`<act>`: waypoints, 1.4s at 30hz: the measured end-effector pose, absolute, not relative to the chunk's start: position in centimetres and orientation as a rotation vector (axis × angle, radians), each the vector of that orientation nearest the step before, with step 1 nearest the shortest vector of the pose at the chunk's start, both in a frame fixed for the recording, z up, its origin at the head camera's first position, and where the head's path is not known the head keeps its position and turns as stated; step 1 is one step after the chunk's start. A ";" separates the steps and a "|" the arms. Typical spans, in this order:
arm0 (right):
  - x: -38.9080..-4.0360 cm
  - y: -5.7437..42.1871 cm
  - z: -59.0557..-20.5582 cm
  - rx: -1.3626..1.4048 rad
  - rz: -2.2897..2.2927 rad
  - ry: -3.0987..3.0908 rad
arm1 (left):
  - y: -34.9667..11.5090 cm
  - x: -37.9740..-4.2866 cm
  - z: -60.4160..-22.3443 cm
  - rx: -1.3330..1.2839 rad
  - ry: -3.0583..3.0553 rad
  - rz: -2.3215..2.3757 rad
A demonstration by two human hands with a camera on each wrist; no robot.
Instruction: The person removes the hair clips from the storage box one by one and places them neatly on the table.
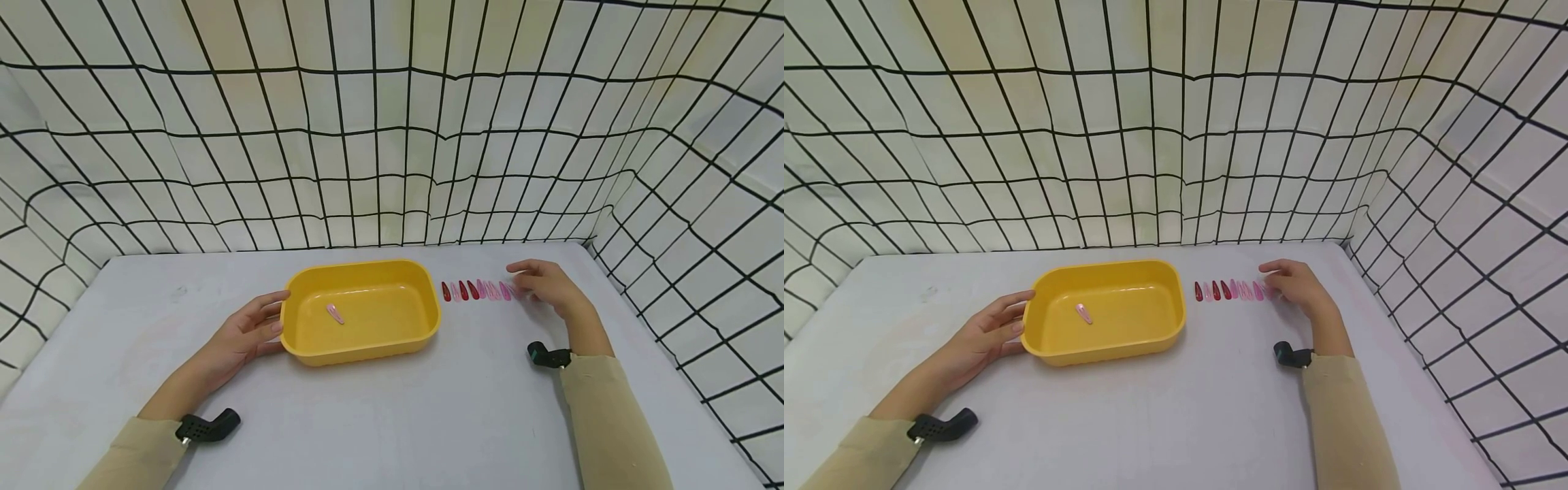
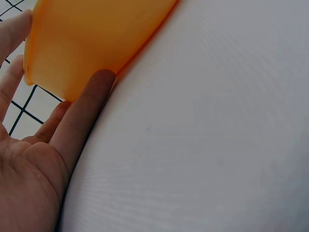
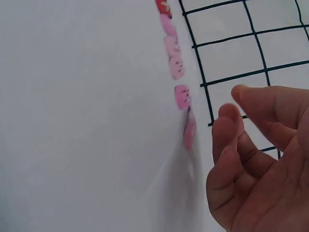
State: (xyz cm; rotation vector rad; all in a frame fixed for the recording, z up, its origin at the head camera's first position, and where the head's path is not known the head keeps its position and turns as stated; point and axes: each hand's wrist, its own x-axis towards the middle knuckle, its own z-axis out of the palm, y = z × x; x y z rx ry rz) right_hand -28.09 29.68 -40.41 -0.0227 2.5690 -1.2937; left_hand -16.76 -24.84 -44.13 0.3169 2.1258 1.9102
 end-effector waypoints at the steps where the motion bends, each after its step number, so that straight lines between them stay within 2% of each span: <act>1: -28.1 29.6 -40.3 -0.036 -1.312 2.557 | -24.8 -16.8 -44.1 0.316 2.126 1.910; 25: -26.4 22.5 -36.8 -0.341 -1.603 2.311 | -25.0 -16.7 -44.2 0.313 2.120 1.909; 42: -25.3 12.1 -36.1 -0.648 -1.529 2.191 | -25.0 -16.7 -44.0 0.285 2.124 1.905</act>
